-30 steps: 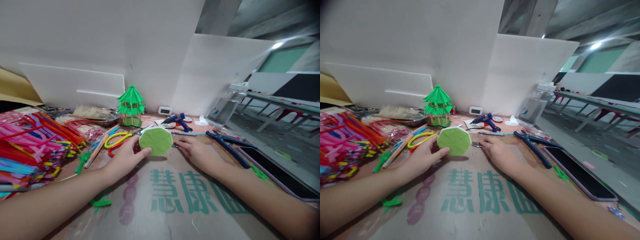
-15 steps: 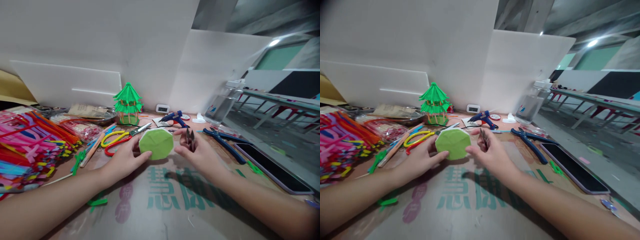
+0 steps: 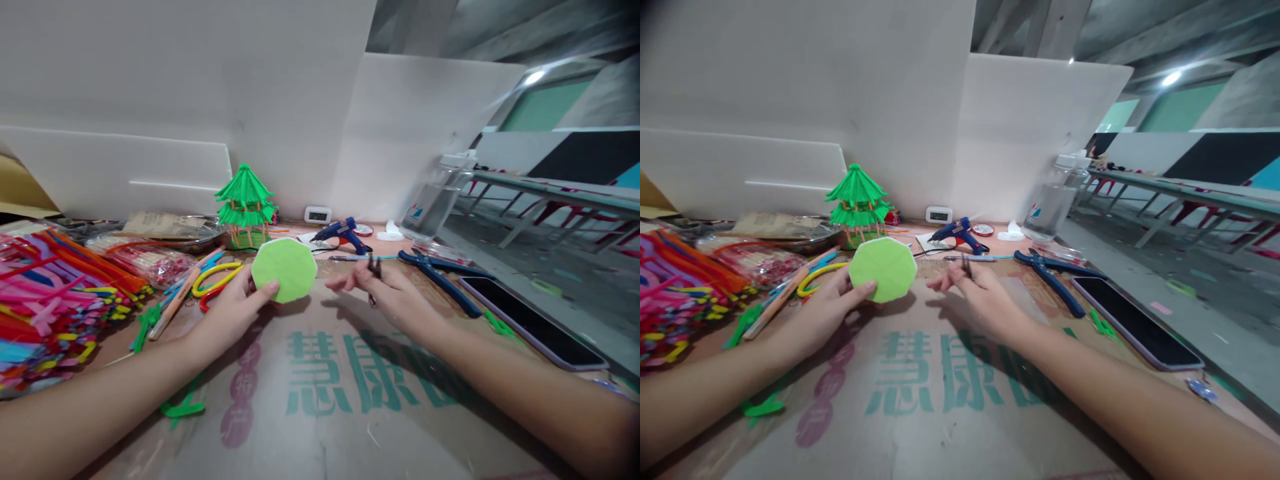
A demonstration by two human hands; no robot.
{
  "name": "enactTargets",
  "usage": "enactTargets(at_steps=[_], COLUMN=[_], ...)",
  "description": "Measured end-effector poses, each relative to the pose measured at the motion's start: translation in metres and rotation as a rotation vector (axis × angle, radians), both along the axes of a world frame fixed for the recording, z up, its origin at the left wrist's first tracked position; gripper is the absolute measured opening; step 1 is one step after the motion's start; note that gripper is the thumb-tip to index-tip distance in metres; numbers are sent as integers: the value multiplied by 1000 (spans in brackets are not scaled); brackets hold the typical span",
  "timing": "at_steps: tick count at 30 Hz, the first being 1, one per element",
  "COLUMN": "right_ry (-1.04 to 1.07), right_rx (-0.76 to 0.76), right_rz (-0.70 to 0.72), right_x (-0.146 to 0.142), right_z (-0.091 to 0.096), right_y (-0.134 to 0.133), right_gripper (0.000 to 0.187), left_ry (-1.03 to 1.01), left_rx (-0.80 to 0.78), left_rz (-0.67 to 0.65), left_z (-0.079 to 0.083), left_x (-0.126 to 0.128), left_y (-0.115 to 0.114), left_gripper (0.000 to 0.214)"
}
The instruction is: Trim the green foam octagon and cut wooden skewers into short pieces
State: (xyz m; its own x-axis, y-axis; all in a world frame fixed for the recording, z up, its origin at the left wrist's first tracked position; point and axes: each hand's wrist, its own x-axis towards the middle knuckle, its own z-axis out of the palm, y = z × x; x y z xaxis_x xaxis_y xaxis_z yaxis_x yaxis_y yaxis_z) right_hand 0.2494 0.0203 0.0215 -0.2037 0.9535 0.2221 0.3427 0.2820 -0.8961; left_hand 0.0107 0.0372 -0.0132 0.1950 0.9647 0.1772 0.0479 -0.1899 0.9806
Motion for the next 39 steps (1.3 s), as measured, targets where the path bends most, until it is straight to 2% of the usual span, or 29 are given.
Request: enactTargets(at_steps=[2, 5, 7, 11, 13, 14, 15, 16, 17, 20, 22, 23, 25, 28, 30, 35, 39], right_ry=[-93, -212, -226, -221, -223, -217, -182, -113, -22, 278, 280, 237, 128, -13, -93, -168, -214], right_rx=[-177, -519, -646, -886, -1049, -1088, -1075, -1002, -871, -330, -109, -51, -9, 42, 82, 104, 156], right_rz=[249, 773, 1003, 1212, 1343, 1358, 1310, 1196, 1021, 383, 119, 56, 41, 66, 63, 66, 78], right_x=[9, 24, 31, 26, 17, 14, 11, 9, 8, 6, 4, 2, -2, -7, -9, -9, -8], right_z=[4, 15, 24, 34, 30, 27, 22, 17, 12, -5, -12, -14, -17, -21, -25, -30, -27], right_y=[2, 3, 1, -7, -13, -15, -16, -16, -14, -1, 5, 6, 3, -7, -11, -9, -10], right_gripper=[50, 55, 57, 57, 58, 57, 56, 55, 52, 41, 33, 32, 34, 19, 24, 27, 18], left_ry=[-53, -64, -48, -15, -7, 1, 13, 31, 52, 113, 153, 183, 267, 393, 446, 485, 472], left_rx=[-64, -98, -97, -84, -64, -52, -36, -17, 2, 75, 144, 178, 244, 344, 396, 501, 588], left_rz=[-4, 4, 6, 5, 1, -2, -3, -2, 0, -13, -44, -54, -65, -89, -117, -160, -195], left_z=[-2, -4, -4, -4, -3, -3, -2, -2, -1, 1, 0, 0, -1, -1, -1, 2, 5], left_x=[-1, -2, -1, -2, -2, -2, -2, -1, -1, 1, 1, 1, 1, -1, -2, -3, -4], left_y=[5, 7, 6, 5, 6, 6, 6, 5, 4, -2, -8, -10, -14, -18, -19, -19, -20], left_gripper=[33, 35, 38, 39, 41, 42, 42, 41, 39, 35, 37, 37, 35, 29, 26, 17, 19])
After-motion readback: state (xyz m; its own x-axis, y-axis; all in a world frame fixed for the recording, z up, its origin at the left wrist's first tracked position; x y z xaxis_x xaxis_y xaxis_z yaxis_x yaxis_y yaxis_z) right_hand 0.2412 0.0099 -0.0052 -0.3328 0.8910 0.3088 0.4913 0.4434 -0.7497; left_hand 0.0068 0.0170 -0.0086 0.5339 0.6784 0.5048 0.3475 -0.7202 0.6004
